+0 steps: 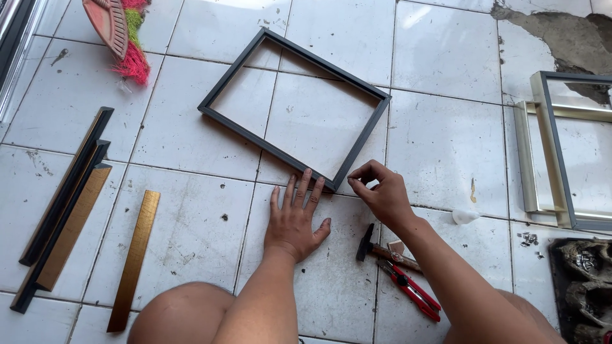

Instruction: Applying glue to the mitered corners of wooden frame pieces and joining them together to assemble frames.

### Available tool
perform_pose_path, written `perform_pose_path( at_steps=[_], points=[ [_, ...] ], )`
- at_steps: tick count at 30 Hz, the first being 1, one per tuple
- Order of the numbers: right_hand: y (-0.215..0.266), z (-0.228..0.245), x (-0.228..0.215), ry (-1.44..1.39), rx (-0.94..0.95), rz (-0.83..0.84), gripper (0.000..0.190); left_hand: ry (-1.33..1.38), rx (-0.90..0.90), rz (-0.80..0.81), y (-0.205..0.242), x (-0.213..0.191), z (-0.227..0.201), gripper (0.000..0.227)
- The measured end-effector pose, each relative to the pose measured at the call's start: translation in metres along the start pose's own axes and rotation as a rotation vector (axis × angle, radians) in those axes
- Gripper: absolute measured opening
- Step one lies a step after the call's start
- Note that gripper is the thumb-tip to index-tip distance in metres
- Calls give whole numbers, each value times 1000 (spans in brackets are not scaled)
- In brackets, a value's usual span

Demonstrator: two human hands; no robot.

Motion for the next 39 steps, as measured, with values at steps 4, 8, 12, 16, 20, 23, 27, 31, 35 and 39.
perform_pose_path(
  at_steps=[4, 8, 12, 16, 20, 23, 27, 31, 35, 39],
  points=[
    [1, 14, 7, -55, -38, 29, 15, 8, 2, 16, 0, -1, -1, 74],
    [-2, 28, 16, 3, -96, 93, 15, 10, 1, 20, -1, -1, 0, 74],
    [-5, 28, 20, 45, -138, 112, 15, 7, 0, 20, 1, -2, 0, 75],
    [-5, 36, 23, 90, -200, 110, 18, 3, -3, 26, 1, -2, 0, 75],
    [2, 57, 27, 254, -362, 162, 25, 0, -2, 25, 0, 0, 0, 75],
    [5, 61, 31, 357, -452, 192, 37, -6, -5, 29, 1, -1, 0, 75],
    [-2, 43, 34, 438, -426, 230, 58, -3, -1, 22, 1, -1, 1, 75],
    [-3, 42, 32, 446, -410, 237, 63, 13, 0, 17, 1, -2, 0, 75],
    [-3, 44, 33, 450, -392, 259, 64, 7, -4, 6, 1, -1, 1, 75],
    [-5, 39, 31, 427, -377, 244, 65, 4, -5, 15, 0, -1, 1, 75]
  ],
)
Point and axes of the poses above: each hand's wrist, its own y-axis away from the middle knuckle, its own x-axis out of the palm, z = x × y, the point moved 10 cm from there along -y, towards the middle knuckle, and after that the axes turned 4 degrees about -y, right-handed, at the moved point
